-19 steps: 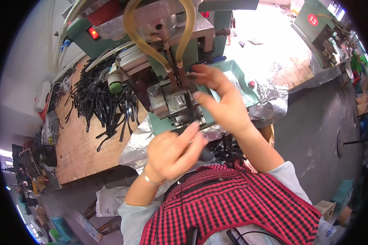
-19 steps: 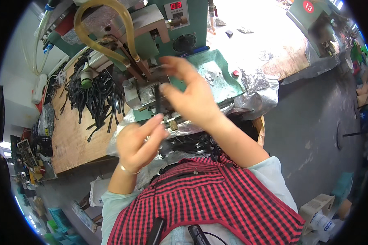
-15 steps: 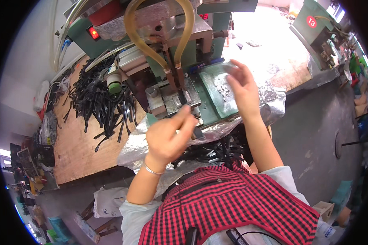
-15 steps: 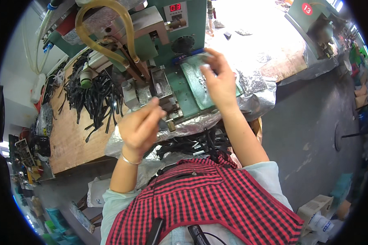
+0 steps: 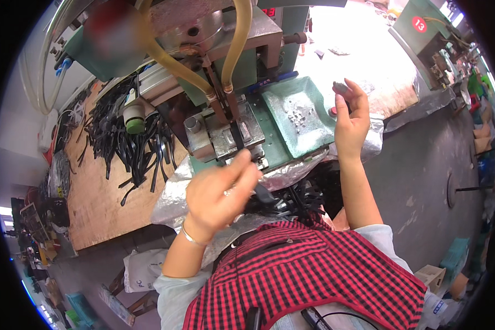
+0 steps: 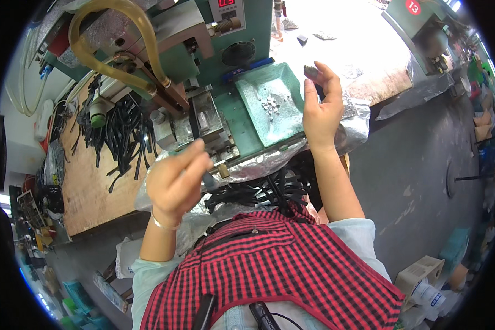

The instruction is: The person repeatedly picks black wires and small metallic components, inserts them into a press machine, and removes the assembled units. The person places finished items into a green tray and occasionally refills the component supply from a plastic bag.

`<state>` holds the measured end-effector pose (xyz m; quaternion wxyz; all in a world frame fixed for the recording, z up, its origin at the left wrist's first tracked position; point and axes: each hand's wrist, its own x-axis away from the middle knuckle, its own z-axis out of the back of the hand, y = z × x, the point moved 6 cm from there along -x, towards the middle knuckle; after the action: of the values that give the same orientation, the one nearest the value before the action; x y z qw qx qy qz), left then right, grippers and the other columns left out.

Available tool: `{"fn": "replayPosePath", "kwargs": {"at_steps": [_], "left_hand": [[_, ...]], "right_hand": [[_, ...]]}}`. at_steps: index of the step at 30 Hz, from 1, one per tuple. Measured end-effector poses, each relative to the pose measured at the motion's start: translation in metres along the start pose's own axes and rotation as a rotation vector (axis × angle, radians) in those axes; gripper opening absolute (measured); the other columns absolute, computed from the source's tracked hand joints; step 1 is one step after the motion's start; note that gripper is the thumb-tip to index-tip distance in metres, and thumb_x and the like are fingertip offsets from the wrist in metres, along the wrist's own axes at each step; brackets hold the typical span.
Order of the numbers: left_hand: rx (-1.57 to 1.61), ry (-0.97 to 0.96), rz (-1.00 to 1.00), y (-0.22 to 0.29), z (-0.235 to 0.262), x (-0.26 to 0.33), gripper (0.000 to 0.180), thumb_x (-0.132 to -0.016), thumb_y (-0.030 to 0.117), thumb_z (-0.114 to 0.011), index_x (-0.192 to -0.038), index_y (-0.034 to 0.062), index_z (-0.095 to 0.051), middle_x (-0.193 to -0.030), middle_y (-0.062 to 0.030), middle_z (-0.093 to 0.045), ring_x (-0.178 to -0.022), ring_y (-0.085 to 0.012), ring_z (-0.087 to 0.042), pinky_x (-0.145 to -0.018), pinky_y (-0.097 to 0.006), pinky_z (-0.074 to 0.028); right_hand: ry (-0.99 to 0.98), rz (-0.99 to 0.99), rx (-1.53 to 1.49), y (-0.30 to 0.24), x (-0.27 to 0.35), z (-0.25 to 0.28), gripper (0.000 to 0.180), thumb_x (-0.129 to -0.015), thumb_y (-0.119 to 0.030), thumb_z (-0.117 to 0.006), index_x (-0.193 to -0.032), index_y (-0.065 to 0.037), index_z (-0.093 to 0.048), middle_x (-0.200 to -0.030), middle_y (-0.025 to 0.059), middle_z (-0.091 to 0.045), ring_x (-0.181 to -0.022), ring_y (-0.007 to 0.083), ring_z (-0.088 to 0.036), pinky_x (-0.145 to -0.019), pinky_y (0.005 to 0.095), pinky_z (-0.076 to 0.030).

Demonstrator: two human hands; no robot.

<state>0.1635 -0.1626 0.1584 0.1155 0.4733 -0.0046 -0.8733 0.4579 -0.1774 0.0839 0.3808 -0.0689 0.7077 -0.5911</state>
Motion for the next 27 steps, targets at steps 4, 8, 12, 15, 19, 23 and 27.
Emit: {"fn": "replayPosePath", "kwargs": {"at_steps": [4, 8, 12, 15, 19, 23, 27], "left_hand": [[0.031, -0.037, -0.058, 0.023, 0.009, -0.006, 0.027, -0.074, 0.010, -0.087, -0.097, 0.0048, -0.074, -0.103, -0.0153, -0.074, -0.056, -0.0117, -0.056, -0.048, -0.024, -0.043], [0.076, -0.043, -0.094, 0.026, 0.005, -0.005, 0.029, -0.073, 0.012, -0.087, -0.098, 0.0046, -0.074, -0.100, -0.0154, -0.073, -0.056, -0.0125, -0.056, -0.047, -0.025, -0.042], [0.087, -0.039, -0.125, 0.017, -0.004, -0.001, 0.033, -0.071, 0.015, -0.089, -0.099, 0.0068, -0.075, -0.098, -0.0127, -0.073, -0.055, -0.0128, -0.056, -0.046, -0.025, -0.040], [0.111, -0.028, -0.111, 0.012, -0.008, -0.001, 0.036, -0.068, 0.018, -0.090, -0.099, 0.0094, -0.075, -0.099, -0.0109, -0.072, -0.055, -0.0135, -0.056, -0.046, -0.025, -0.040], [0.108, -0.040, -0.061, 0.013, -0.004, -0.001, 0.037, -0.063, 0.002, -0.089, -0.096, 0.0083, -0.075, -0.100, -0.0092, -0.073, -0.056, -0.0168, -0.059, -0.046, -0.028, -0.042], [0.123, 0.007, -0.038, 0.012, -0.008, 0.000, 0.037, -0.062, 0.000, -0.088, -0.095, 0.0089, -0.076, -0.095, -0.0095, -0.072, -0.058, -0.0163, -0.062, -0.048, -0.026, -0.046], [0.087, 0.018, 0.031, 0.016, -0.005, 0.012, 0.032, -0.071, 0.012, -0.088, -0.101, 0.0087, -0.077, -0.107, -0.0120, -0.075, -0.062, -0.0163, -0.064, -0.051, -0.028, -0.047]], "right_hand": [[-0.003, 0.004, -0.029, -0.002, 0.000, -0.001, 0.034, -0.100, -0.004, -0.058, -0.134, 0.001, -0.056, -0.121, 0.0154, -0.068, -0.116, 0.0218, -0.065, -0.102, 0.0333, -0.049], [-0.033, -0.044, -0.080, -0.002, 0.001, -0.005, 0.034, -0.100, -0.004, -0.058, -0.133, 0.002, -0.056, -0.121, 0.0160, -0.068, -0.116, 0.0218, -0.065, -0.102, 0.0338, -0.049], [-0.024, -0.034, -0.102, -0.005, 0.002, -0.005, 0.033, -0.101, -0.004, -0.056, -0.134, 0.000, -0.056, -0.119, 0.0148, -0.069, -0.114, 0.0206, -0.066, -0.100, 0.0328, -0.050], [-0.005, -0.028, 0.044, 0.024, 0.000, 0.001, 0.031, -0.101, -0.007, -0.059, -0.131, -0.001, -0.059, -0.117, 0.0135, -0.071, -0.109, 0.0200, -0.068, -0.096, 0.0315, -0.051], [-0.196, 0.001, 0.402, 0.020, 0.010, 0.004, 0.016, -0.089, -0.014, -0.073, -0.103, -0.007, -0.073, -0.121, 0.0153, -0.069, -0.112, 0.0274, -0.067, -0.095, 0.0352, -0.052], [-0.214, 0.201, 0.942, 0.036, 0.011, -0.003, 0.016, -0.083, -0.023, -0.079, -0.092, -0.010, -0.074, -0.139, 0.0181, -0.059, -0.136, 0.0362, -0.049, -0.105, 0.0481, -0.046], [-0.246, 0.121, 1.000, 0.047, 0.011, -0.023, 0.016, -0.081, -0.025, -0.080, -0.087, -0.012, -0.074, -0.144, 0.0185, -0.056, -0.143, 0.0380, -0.043, -0.106, 0.0542, -0.045]]}}
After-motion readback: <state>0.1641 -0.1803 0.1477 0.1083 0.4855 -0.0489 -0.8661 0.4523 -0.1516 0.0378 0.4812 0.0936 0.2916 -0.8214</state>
